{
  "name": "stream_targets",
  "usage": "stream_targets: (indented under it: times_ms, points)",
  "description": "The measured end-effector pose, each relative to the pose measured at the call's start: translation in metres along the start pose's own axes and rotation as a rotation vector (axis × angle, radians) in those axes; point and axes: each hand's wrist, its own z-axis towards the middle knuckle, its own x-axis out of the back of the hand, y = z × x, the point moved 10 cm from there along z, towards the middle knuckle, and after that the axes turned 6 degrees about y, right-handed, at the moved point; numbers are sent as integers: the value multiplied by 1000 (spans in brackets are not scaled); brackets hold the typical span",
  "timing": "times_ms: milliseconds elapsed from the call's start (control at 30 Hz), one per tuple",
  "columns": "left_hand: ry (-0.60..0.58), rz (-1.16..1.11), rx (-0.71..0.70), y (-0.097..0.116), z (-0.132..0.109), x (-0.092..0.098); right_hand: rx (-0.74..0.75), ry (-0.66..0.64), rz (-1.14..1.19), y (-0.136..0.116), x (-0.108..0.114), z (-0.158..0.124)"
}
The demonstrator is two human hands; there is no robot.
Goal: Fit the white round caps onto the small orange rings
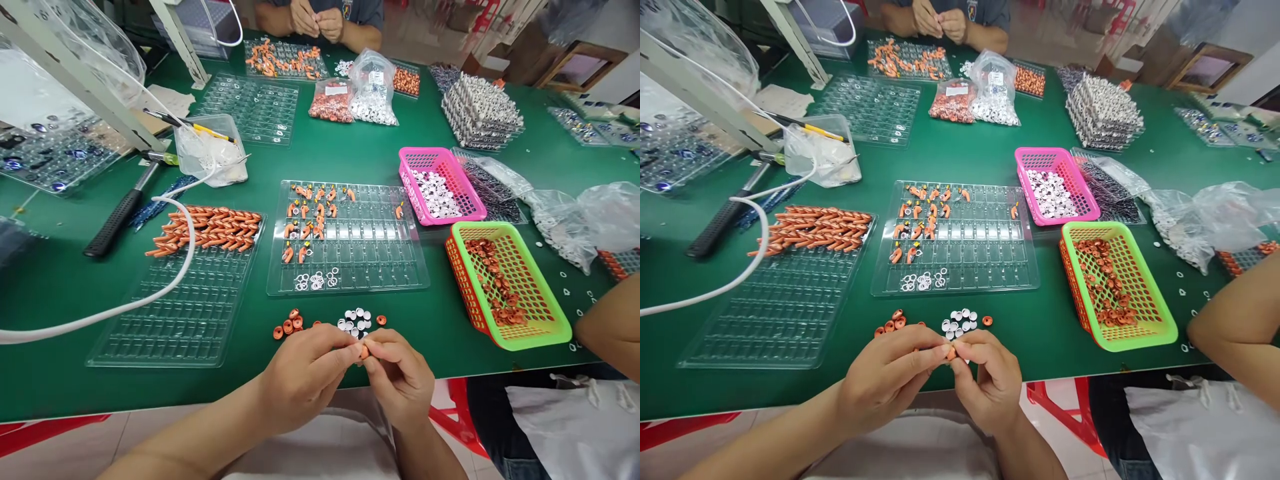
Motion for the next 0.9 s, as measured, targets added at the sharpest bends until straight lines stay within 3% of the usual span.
stream_targets:
  times_ms: [267, 633, 767, 900]
  points:
    - [-5, 20, 46, -6, 3, -3, 49, -23, -124, -5, -4, 1]
    - [41, 86, 79, -14, 5, 1, -12, -46, -156, 2, -6, 8]
    - [68, 74, 108, -15, 7, 5, -99, -59, -34, 10, -3, 8]
    - [26, 22, 47, -8, 10, 5, -291, -85, 146, 27, -5, 2]
